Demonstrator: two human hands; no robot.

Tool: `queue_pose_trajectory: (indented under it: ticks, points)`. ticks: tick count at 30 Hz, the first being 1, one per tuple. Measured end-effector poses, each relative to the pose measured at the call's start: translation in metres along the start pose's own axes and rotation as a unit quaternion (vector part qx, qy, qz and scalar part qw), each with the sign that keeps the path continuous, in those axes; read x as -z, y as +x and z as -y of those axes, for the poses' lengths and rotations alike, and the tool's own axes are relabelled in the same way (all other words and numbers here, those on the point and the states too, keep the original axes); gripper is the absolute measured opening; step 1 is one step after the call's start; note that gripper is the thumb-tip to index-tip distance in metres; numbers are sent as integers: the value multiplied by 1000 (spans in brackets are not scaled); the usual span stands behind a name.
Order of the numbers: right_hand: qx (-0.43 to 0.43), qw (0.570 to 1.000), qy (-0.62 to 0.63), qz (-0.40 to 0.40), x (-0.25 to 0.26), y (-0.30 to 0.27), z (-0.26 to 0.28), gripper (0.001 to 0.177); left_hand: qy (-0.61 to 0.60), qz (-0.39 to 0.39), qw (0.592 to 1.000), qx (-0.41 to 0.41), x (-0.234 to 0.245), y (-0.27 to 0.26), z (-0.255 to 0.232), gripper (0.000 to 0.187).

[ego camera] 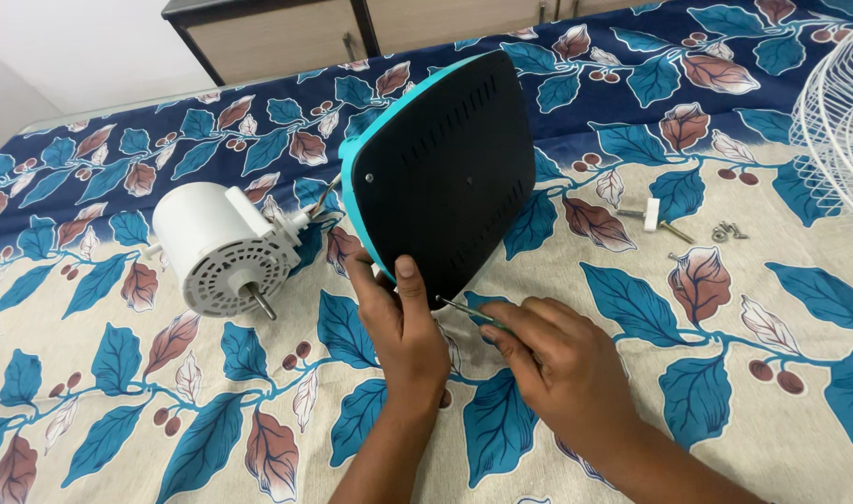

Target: The person assembles a small electric fan by attaching a black back cover to a teal housing containing a motor. They align the cover and use a screwdriver to tighten multiple screws around the perimeter, securing the casing.

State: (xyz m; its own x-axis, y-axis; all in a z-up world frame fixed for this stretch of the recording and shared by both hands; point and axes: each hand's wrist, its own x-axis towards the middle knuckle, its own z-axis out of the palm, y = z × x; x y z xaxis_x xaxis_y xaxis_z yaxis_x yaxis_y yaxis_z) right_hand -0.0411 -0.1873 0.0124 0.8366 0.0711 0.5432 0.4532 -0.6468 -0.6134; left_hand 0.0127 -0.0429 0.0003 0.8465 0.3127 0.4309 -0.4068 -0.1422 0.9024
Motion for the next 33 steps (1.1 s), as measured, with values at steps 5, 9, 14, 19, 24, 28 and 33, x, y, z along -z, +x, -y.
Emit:
queue_pose_trajectory:
  ticks: [5, 9, 14, 19, 24, 28, 33]
  points:
    - [-1, 1000, -14, 7, 0, -3, 1, 20, 24, 22, 999, 15, -4, -3, -5, 41]
    - [-104, 990, 93, 14, -5, -2, 2, 21, 9, 36, 999, 2, -4, -3, -8, 43]
    - [-223, 956, 185, 33, -9, -3, 3, 23, 5, 37, 999, -3, -6, -5, -7, 43]
    - [-289, 923, 253, 27, -14, -3, 1, 25, 28, 38, 999, 10, -5, -5, -4, 44]
    - [-362, 879, 310, 21, -17, -2, -2, 26, 46, 37, 998, 37, -4, -4, 2, 45]
    - [-316, 917, 235, 61, -13, 0, -3, 27, 38, 31, 999, 7, -2, -2, 6, 48]
    - [-240, 946, 208, 66, -4, 3, -3, 22, -8, 41, 999, 19, -3, -1, 8, 52]
